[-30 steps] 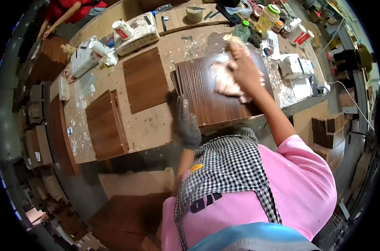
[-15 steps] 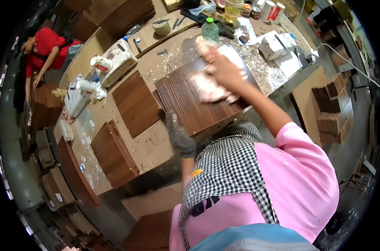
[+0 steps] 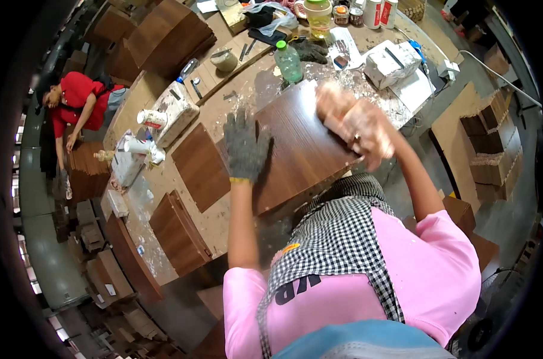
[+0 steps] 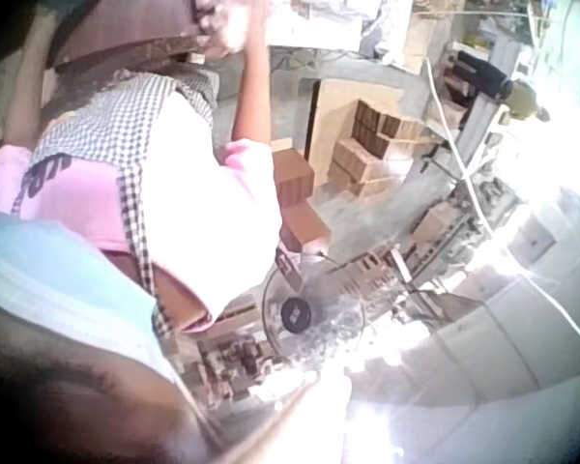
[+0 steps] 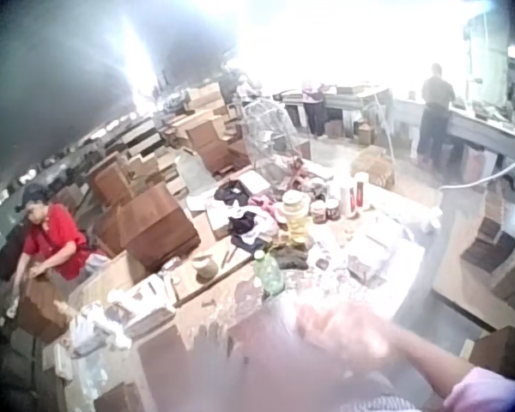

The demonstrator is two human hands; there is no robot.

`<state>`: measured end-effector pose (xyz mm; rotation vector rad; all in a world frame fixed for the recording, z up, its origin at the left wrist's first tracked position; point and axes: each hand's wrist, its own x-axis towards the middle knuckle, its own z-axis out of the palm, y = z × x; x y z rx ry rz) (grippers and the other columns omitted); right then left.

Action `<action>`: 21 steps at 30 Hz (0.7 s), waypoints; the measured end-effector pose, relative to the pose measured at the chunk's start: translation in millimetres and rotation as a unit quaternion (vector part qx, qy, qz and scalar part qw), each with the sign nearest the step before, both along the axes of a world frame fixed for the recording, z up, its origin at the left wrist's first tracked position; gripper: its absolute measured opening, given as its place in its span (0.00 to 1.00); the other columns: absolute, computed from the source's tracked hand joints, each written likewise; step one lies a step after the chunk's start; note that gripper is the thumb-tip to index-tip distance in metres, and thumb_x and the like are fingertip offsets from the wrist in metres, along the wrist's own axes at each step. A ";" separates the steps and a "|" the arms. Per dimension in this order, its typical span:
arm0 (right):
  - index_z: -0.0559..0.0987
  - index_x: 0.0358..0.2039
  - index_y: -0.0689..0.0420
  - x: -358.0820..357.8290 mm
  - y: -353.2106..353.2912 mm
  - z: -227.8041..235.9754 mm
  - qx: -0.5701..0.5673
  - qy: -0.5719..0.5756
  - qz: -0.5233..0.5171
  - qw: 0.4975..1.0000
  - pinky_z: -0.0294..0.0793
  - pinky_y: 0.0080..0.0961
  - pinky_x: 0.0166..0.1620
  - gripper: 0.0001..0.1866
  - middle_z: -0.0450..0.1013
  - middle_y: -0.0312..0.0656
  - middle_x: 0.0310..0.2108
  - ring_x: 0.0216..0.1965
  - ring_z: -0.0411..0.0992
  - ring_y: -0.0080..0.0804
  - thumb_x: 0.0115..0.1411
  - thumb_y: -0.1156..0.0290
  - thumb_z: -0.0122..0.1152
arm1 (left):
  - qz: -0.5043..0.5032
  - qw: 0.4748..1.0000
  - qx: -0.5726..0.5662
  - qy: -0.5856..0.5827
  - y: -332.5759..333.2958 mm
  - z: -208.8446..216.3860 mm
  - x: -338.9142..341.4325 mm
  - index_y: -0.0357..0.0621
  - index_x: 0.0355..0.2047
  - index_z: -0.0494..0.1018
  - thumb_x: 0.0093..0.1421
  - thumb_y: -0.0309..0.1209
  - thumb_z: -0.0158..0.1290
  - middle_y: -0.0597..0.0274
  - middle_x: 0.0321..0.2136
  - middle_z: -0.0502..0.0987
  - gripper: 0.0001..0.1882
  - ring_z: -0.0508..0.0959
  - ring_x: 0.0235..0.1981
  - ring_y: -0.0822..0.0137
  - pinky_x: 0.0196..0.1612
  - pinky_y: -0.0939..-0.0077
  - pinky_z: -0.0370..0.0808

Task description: The person cleans and stacks wooden furniture panels by hand. They use a cloth to wipe down the surface and edges of individual dark wood-grain boards at a workbench before placing them onto a growing stack of similar panels.

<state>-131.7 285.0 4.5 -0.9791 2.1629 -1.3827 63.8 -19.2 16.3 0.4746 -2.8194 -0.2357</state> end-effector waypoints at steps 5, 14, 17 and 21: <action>0.85 0.43 0.54 -1.5 -29.3 -37.1 -0.051 -0.011 0.011 0.999 0.70 0.34 0.50 0.14 0.68 0.43 0.41 0.44 0.69 0.37 0.57 0.64 0.70 | 0.001 0.992 0.093 -0.091 -9.0 -20.1 -50.9 0.39 0.56 0.73 0.66 0.52 0.47 0.46 0.57 0.74 0.30 0.72 0.59 0.46 0.64 0.53 0.63; 0.81 0.46 0.62 -132.9 -156.3 -97.5 -0.150 -0.002 -0.025 0.988 0.73 0.26 0.48 0.16 0.79 0.42 0.40 0.43 0.75 0.28 0.59 0.68 0.65 | -0.013 0.994 0.092 -0.058 2.8 -3.1 -57.6 0.36 0.51 0.77 0.64 0.48 0.54 0.41 0.49 0.78 0.27 0.77 0.52 0.44 0.57 0.56 0.71; 0.76 0.54 0.60 -109.1 -147.1 -35.1 -0.193 -0.123 -0.009 0.974 0.69 0.28 0.57 0.23 0.74 0.46 0.53 0.53 0.72 0.33 0.59 0.64 0.63 | 0.005 0.995 0.091 -0.046 -1.5 3.0 -62.1 0.37 0.51 0.77 0.64 0.48 0.54 0.41 0.49 0.78 0.27 0.77 0.51 0.43 0.56 0.56 0.71; 0.79 0.52 0.58 -52.0 -113.7 -53.9 -0.063 0.145 0.142 0.977 0.60 0.40 0.68 0.21 0.67 0.51 0.63 0.69 0.58 0.49 0.58 0.68 0.58 | 0.013 0.997 0.074 -0.025 -4.6 -12.2 -39.8 0.40 0.52 0.76 0.65 0.49 0.51 0.41 0.49 0.78 0.26 0.77 0.50 0.43 0.56 0.55 0.71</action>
